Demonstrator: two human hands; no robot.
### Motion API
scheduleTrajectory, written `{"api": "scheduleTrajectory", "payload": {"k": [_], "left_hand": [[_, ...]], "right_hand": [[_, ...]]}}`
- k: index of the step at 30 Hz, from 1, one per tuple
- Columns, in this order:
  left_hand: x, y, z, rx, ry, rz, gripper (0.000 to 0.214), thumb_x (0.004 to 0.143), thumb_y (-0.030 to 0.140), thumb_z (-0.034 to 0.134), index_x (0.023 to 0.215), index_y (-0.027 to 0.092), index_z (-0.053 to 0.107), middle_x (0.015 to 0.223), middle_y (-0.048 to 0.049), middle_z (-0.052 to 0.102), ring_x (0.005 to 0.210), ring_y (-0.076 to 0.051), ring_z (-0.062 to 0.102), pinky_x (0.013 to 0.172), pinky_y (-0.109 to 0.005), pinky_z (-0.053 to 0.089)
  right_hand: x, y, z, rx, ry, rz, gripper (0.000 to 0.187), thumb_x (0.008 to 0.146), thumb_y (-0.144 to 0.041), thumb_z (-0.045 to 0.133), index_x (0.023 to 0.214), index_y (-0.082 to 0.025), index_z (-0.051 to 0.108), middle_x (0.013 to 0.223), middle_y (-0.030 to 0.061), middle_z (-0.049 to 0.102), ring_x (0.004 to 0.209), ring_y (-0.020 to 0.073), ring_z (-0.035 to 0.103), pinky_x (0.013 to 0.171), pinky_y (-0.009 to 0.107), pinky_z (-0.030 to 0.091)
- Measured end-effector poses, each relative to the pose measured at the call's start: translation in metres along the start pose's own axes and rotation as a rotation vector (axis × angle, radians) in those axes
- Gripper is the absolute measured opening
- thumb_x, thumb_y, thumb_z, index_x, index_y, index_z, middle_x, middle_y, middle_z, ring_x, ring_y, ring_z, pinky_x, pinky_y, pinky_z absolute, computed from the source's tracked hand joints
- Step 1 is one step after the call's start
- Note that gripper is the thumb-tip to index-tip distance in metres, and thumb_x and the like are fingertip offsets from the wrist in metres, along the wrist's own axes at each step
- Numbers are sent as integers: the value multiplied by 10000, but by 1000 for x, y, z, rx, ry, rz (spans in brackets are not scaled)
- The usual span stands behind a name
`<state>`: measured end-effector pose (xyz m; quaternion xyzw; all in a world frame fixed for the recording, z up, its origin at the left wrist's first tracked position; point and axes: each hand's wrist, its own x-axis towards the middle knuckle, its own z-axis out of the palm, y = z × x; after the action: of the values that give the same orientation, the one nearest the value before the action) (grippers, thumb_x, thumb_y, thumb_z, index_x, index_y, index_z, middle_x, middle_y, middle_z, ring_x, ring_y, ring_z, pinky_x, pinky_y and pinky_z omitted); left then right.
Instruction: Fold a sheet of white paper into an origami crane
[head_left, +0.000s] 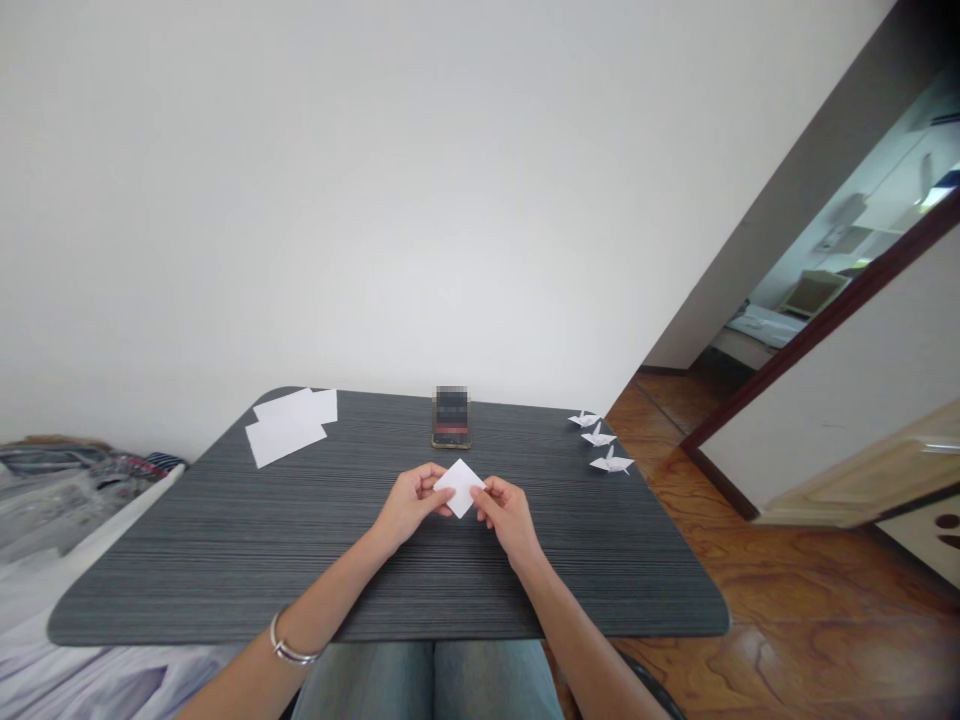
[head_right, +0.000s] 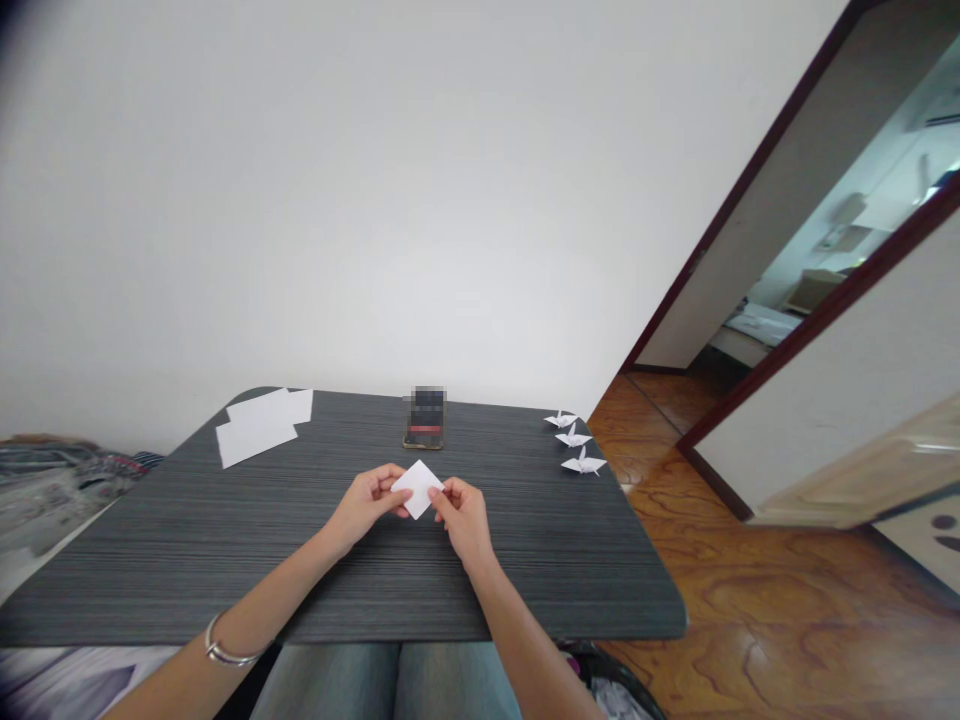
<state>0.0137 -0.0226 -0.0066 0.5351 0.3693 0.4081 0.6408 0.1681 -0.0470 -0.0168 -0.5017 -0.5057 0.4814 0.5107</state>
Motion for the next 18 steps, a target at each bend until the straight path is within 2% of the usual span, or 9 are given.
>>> {"api": "scheduleTrajectory", "payload": {"k": [6, 10, 15, 18], "left_hand": [[-1, 1, 3, 30, -42, -8, 271, 622, 290, 660, 724, 120, 476, 626, -17, 623, 544, -121, 573, 518, -234, 450], [-1, -1, 1, 157, -29, 69, 246, 629, 270, 659, 667, 126, 463, 535, 31, 551, 486, -76, 498, 485, -184, 369], [0, -1, -1, 98, 5, 127, 330, 660, 247, 640, 939, 132, 506, 595, 45, 514, 516, -65, 480, 506, -176, 366], [1, -3, -2, 74, -34, 111, 258, 665, 239, 636, 872, 115, 545, 677, 3, 553, 574, -80, 513, 519, -180, 389]], "right_hand": [[1, 2, -1, 22, 42, -26, 275, 696, -391, 559, 563, -177, 447, 386, -77, 416, 331, 53, 323, 336, 170, 235], [1, 3, -2, 54, 41, -53, 251, 721, -373, 531, 591, -180, 436, 419, -72, 433, 351, 55, 344, 344, 164, 247], [0, 2, -1, 44, -52, -28, 236, 696, -329, 572, 578, -176, 437, 450, -64, 456, 392, 62, 388, 375, 168, 304], [-1, 1, 0, 59, -56, -20, 200, 692, -326, 579, 628, -170, 473, 476, -52, 505, 407, 72, 429, 390, 176, 330]]}}
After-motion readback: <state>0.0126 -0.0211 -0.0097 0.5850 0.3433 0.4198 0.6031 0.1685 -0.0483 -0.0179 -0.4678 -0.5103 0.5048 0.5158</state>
